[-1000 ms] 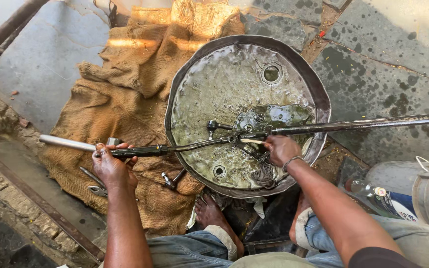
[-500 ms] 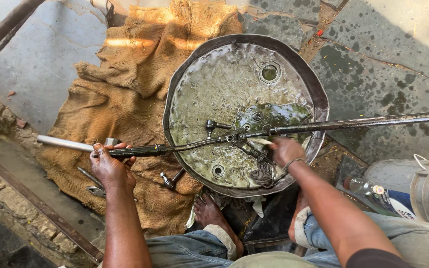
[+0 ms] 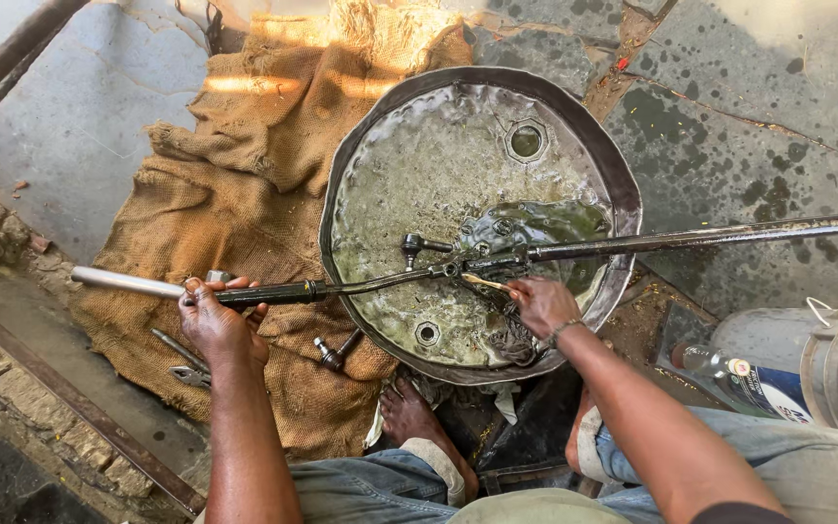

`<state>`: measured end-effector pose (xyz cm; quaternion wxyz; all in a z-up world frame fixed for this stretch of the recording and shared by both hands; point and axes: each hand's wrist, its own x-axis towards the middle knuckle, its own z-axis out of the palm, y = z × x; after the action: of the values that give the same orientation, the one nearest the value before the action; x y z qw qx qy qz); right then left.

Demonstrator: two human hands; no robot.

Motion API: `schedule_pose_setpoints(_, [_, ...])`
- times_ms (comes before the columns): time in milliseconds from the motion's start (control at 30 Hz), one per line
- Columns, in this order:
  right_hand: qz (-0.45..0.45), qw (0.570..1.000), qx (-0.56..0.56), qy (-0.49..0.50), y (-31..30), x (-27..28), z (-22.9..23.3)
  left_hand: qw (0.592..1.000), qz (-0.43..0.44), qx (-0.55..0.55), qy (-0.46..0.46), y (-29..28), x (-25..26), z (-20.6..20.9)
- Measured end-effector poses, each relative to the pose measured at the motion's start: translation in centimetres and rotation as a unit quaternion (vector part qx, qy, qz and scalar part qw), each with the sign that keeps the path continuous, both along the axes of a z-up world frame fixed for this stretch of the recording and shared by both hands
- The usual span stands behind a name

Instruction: The person cleans a mechanical rod and joint linkage in a basin of fluid using a small brush and by hand.

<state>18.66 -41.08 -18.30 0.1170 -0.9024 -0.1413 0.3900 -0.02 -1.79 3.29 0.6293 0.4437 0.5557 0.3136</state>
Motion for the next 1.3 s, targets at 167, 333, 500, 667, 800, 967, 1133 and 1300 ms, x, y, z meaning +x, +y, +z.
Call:
schedule_pose_setpoints(167, [0.010, 0.997, 0.011, -0.070, -1.3, 2.5, -2.8, 1.000, 0.019, 0.001, 0.022, -0.3, 0.3, 0.4])
schedule_pose_setpoints(333, [0.080, 0.995, -0.059, -0.013, -0.2, 1.1, 0.8, 1.000, 0.005, 0.000, -0.008, -0.2, 0.3, 0.0])
schedule_pose_setpoints(500, [0.047, 0.993, -0.105, -0.008, -1.6, 2.2, 1.1, 1.000, 0.009, 0.008, 0.001, -0.2, 0.3, 0.2])
schedule_pose_setpoints(667, [0.077, 0.986, 0.039, -0.139, -1.6, 0.7, 0.3, 1.000, 0.004, 0.010, 0.002, 0.0, 0.2, 0.0])
schedule_pose_setpoints(800, [0.013, 0.998, -0.050, -0.024, 0.3, 1.6, 3.4, 1.000, 0.011, 0.004, 0.003, 0.0, 0.5, 0.2])
schedule_pose_setpoints(967, [0.047, 0.997, -0.018, -0.052, 0.8, 1.7, 3.7, 1.000, -0.004, 0.019, -0.014, -0.1, 0.1, -0.1])
schedule_pose_setpoints(1133, [0.038, 0.994, -0.098, -0.023, -2.4, 2.1, -0.3, 1.000, 0.012, 0.015, 0.013, -0.1, 0.4, 0.3])
schedule_pose_setpoints(1300, [-0.010, 0.988, -0.112, -0.110, -7.9, 2.3, -3.7, 1.000, 0.016, 0.006, 0.016, -0.2, -0.2, -0.1])
